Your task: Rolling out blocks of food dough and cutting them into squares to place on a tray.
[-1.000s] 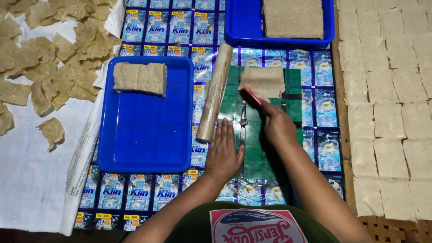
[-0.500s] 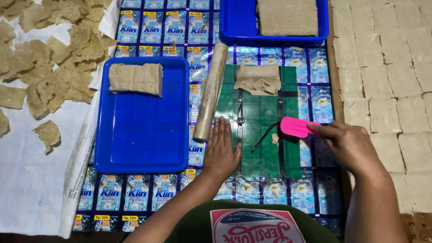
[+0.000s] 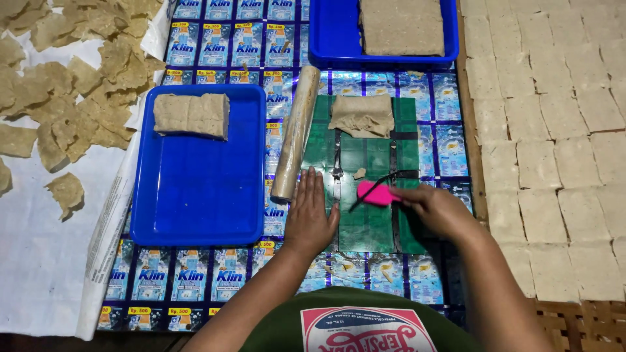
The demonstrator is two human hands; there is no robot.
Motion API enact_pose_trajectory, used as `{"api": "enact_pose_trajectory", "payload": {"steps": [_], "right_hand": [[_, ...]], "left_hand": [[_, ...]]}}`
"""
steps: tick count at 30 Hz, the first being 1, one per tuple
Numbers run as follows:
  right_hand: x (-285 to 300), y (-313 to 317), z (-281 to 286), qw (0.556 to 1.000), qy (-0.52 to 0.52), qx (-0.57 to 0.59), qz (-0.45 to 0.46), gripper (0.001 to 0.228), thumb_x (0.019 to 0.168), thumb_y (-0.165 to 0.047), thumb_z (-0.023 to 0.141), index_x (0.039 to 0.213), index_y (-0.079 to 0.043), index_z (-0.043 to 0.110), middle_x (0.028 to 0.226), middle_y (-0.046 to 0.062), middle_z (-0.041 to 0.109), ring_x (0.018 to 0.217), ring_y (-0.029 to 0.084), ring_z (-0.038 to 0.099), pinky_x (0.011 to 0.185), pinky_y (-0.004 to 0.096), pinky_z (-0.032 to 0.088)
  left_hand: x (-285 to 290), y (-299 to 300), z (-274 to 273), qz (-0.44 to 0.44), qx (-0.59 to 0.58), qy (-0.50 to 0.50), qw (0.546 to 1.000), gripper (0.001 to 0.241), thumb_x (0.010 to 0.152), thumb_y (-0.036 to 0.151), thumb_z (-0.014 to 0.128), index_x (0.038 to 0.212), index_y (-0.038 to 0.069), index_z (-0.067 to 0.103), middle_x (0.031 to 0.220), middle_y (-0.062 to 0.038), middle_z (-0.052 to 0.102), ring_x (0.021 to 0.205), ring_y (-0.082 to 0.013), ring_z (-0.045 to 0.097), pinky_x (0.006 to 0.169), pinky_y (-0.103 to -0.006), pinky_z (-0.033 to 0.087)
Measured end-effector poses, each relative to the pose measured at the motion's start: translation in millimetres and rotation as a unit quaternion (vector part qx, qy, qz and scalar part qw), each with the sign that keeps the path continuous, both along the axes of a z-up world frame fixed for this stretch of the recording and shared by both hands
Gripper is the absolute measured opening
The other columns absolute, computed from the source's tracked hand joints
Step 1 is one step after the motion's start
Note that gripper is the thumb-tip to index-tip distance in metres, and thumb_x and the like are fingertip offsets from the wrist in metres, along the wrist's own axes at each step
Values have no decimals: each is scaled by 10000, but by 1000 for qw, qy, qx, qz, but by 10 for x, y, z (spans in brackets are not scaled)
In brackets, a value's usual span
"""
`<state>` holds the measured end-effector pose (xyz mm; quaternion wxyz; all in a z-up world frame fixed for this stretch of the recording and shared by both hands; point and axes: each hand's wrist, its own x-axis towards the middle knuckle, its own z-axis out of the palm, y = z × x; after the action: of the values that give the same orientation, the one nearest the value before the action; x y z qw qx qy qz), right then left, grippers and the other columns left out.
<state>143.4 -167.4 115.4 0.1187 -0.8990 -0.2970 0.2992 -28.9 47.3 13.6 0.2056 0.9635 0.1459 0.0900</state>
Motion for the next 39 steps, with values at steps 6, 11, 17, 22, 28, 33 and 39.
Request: {"api": "enact_pose_trajectory", "payload": {"steps": [6,11,17,22,28,33,39], "right_hand": [[128,179,275,999,1,18,35,434,950,-162,570,1296,-370,730,1094,117,775,1078,408,711,933,512,551],[381,307,-212,995,-61,-3,85,418,960,-218,565,1293,-428,704,1085,98,740,1048,401,696,923,523,568],[349,160,-60,997,-29,62,40,441,975,-223,578,1359,-422,665,1134,75,743,1113,373,692,958,511,557],[-118,-217,-202,994,38,19,97,426,948,-279,612,1374,-253,601,1191,164,746,1146,418,684,979,552,551],[-382,-490,-649,983,-76,52,161,453,885,-432,705,1306,-300,603,1179,26,606,1172,330,620,893,463,576],[-228,-248,-658,984,-87,121,98,249,1008,-443,532,1019,-265,706,1074,21,691,1075,301,689,925,471,554],[-222,291,314,931,-172,318,51,355,997,-224,599,1343,-146,597,1347,182,538,1237,428,588,987,546,535]], "left_hand": [[6,-10,-35,12,0,-39,999,732,978,334,542,1551,-63,320,1623,-298,300,1540,-418,242,1256,-474,203],[14,-17,5,23,1,-47,999,719,979,336,551,1550,-42,333,1625,-269,319,1544,-399,249,1250,-466,223],[-42,-81,76,36,-19,-64,997,699,974,284,563,1555,-28,334,1602,-268,363,1527,-399,291,1247,-463,252],[-57,-80,53,13,-26,-131,991,640,977,144,521,1562,-22,320,1592,-254,389,1504,-406,328,1243,-466,274],[4,-16,325,50,-12,-135,989,577,978,89,503,1532,-9,374,1552,-252,440,1464,-431,383,1226,-507,299],[234,408,175,214,87,50,972,836,808,237,797,1503,10,392,1226,-182,597,1110,-370,596,942,-495,519],[-47,643,727,159,48,54,985,716,763,247,772,1405,79,504,1128,-150,626,1023,-405,607,836,-513,492]]}}
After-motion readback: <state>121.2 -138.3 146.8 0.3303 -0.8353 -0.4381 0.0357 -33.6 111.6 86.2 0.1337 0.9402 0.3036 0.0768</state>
